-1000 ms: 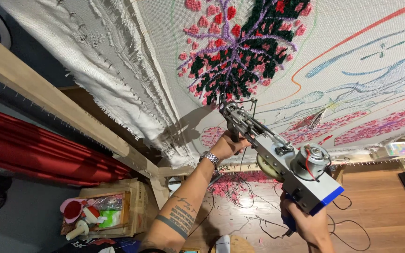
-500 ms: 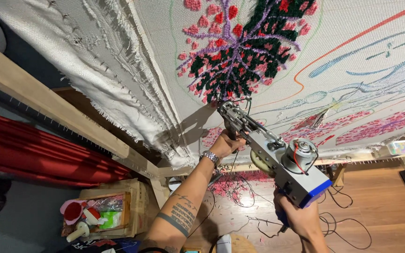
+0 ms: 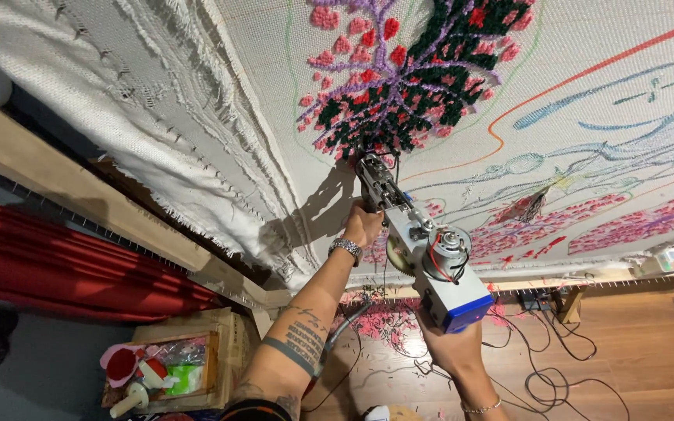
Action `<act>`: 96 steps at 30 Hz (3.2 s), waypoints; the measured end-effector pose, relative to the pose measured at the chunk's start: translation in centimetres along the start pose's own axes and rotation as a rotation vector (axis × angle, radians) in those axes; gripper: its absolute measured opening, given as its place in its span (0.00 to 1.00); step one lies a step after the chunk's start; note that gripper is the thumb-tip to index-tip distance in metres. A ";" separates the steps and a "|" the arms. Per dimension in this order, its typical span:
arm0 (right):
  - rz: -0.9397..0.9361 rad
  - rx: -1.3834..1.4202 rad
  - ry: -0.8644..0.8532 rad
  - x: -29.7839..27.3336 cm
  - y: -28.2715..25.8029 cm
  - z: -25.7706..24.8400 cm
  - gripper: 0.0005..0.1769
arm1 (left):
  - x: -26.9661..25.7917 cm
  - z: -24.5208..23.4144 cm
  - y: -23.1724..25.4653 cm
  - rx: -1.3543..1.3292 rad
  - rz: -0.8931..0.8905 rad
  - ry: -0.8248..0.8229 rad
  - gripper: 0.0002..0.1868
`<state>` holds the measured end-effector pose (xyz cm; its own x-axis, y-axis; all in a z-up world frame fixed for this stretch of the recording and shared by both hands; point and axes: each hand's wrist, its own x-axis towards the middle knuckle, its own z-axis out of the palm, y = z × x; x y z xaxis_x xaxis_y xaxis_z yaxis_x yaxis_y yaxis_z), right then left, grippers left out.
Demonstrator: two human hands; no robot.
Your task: Using a tufting gun to create a pattern on a large rug canvas.
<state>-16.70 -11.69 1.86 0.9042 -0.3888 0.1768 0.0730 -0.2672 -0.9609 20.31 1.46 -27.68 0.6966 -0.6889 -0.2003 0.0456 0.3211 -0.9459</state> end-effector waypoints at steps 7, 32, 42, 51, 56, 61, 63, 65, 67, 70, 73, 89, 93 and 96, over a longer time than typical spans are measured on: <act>-0.012 -0.060 0.003 -0.2 2.3 0.4 0.17 | -5.4 -0.8 -12.9 1.403 0.443 -0.090 0.14; 0.155 0.321 -0.049 -2.8 2.2 -6.5 0.17 | -14.6 -4.6 -22.5 2.822 0.419 -0.123 0.07; 0.132 0.490 -0.128 -5.0 2.8 -11.9 0.15 | -17.1 -8.3 -26.7 2.747 0.351 -0.243 0.13; 0.083 0.514 -0.103 -5.8 3.9 -14.3 0.15 | -22.6 -5.6 -31.6 3.215 0.758 -0.674 0.24; 0.112 0.485 -0.077 -6.5 4.9 -15.3 0.17 | -22.4 -2.2 -32.6 2.944 1.737 -0.872 0.20; 0.128 0.499 -0.074 -7.1 4.2 -15.0 0.16 | -20.1 -0.8 -32.2 2.866 1.932 -0.749 0.14; 0.147 0.482 -0.062 -7.4 3.3 -14.8 0.17 | -18.9 -0.1 -31.6 2.897 1.956 -0.695 0.10; 0.152 0.467 -0.061 -7.5 2.9 -14.7 0.17 | -19.6 -0.4 -32.7 2.882 2.021 -0.793 0.08; 0.156 0.454 -0.064 -7.5 2.8 -14.5 0.18 | -20.2 -0.5 -33.1 2.859 2.091 -0.894 0.07; 0.165 0.449 -0.074 -7.4 3.0 -14.3 0.18 | -20.9 -0.5 -32.6 2.964 1.978 -0.904 0.06; 0.172 0.459 -0.084 -7.3 3.0 -14.1 0.18 | -21.6 -0.4 -31.9 3.081 1.938 -1.205 0.08; 0.186 0.481 -0.122 -6.9 4.0 -12.9 0.16 | -21.4 -0.1 -31.6 3.111 1.913 -1.079 0.06; 0.203 0.453 -0.115 -6.6 5.1 -12.5 0.14 | -21.5 -0.1 -30.9 3.141 1.797 -1.071 0.06; 0.254 0.459 -0.096 -6.5 4.4 -12.0 0.15 | -22.3 -0.6 -31.2 3.098 1.875 -1.110 0.13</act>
<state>-27.34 -20.92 -0.97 0.9504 -0.3023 -0.0732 0.0040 0.2470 -0.9690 2.92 6.43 6.16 0.6436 -0.1543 0.7497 -0.6616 -0.6046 0.4435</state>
